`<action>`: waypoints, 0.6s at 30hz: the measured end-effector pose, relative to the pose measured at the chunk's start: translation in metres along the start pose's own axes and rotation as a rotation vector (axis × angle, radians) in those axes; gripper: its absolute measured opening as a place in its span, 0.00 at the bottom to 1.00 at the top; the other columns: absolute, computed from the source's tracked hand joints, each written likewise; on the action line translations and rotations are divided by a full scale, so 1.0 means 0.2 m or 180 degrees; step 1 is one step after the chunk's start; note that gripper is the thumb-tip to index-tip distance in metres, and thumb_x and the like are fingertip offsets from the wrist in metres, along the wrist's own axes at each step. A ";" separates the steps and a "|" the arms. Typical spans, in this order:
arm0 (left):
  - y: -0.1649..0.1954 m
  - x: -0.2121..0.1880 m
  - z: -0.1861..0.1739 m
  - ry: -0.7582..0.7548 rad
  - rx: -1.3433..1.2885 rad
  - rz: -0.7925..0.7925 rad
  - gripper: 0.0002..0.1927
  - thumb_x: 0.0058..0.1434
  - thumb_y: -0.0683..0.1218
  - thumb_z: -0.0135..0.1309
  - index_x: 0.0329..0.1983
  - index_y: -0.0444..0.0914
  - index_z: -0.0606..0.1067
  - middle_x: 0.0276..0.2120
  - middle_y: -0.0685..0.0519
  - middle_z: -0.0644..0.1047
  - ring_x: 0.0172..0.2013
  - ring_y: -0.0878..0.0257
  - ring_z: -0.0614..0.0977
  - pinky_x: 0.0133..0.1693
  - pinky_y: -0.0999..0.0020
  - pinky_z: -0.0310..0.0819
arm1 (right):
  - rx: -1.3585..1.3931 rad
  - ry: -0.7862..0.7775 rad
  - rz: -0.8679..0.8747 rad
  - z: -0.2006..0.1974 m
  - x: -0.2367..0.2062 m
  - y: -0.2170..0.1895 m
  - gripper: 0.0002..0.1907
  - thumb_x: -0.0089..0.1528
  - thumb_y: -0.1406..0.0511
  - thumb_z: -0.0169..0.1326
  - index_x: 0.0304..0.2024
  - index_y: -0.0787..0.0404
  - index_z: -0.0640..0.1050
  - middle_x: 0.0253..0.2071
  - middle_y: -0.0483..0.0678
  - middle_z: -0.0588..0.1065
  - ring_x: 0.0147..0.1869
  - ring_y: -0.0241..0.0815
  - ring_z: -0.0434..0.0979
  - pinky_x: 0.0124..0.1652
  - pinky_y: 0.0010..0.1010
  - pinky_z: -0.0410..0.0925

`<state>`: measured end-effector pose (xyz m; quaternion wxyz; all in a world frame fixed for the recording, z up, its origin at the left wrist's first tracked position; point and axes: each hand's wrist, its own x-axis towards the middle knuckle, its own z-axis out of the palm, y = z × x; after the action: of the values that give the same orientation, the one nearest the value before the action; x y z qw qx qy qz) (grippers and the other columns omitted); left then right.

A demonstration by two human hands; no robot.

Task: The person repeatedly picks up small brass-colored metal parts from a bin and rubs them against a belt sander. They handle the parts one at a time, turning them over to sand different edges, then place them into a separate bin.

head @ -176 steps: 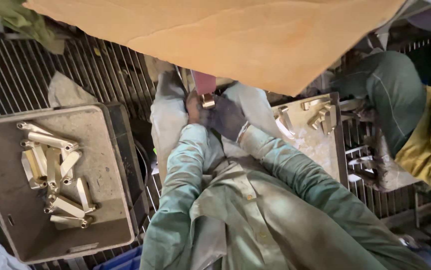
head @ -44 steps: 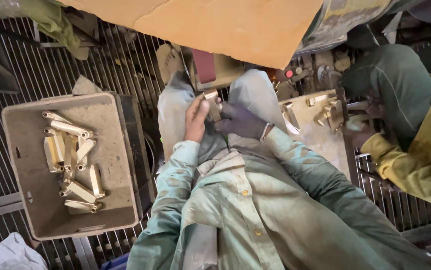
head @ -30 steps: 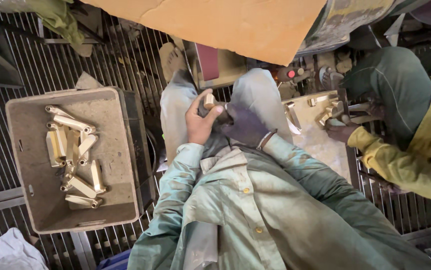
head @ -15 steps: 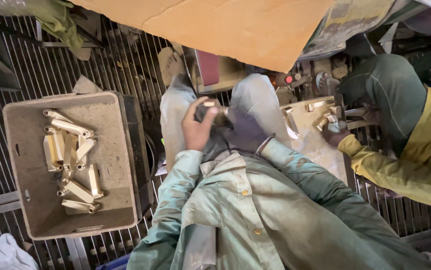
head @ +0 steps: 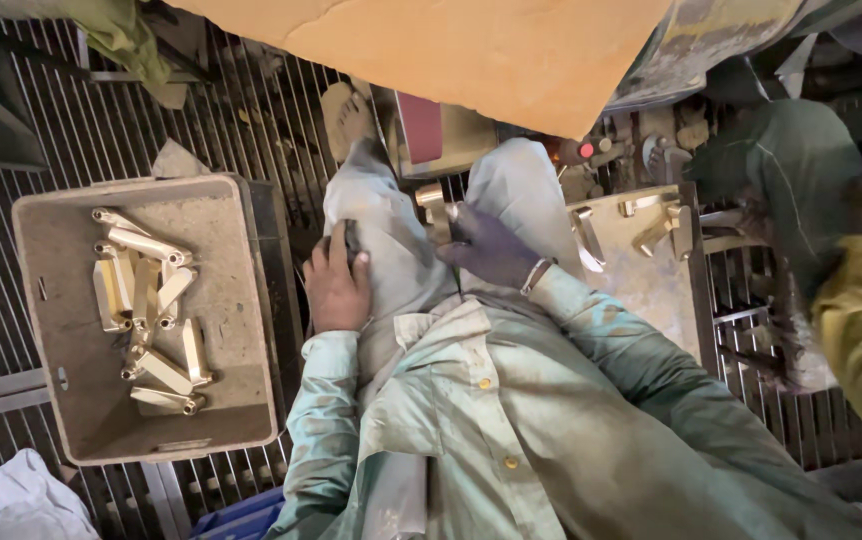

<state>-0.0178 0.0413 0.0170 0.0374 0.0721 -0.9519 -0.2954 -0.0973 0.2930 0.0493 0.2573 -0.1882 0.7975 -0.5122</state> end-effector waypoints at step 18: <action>0.05 0.46 0.59 -0.0712 -0.2474 -0.0071 0.19 0.73 0.50 0.48 0.60 0.35 0.73 0.49 0.44 0.81 0.50 0.59 0.81 0.55 0.66 0.73 | -0.0308 0.0030 0.0402 -0.03 0.26 0.17 0.18 0.60 0.63 0.58 0.50 0.62 0.70 0.47 0.58 0.75 0.53 0.55 0.76 0.51 0.42 0.68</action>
<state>-0.1221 0.1003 -0.0712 -0.0452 0.0304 -0.7667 -0.6397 -0.1424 0.2821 0.0082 0.2759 -0.1473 0.8328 -0.4567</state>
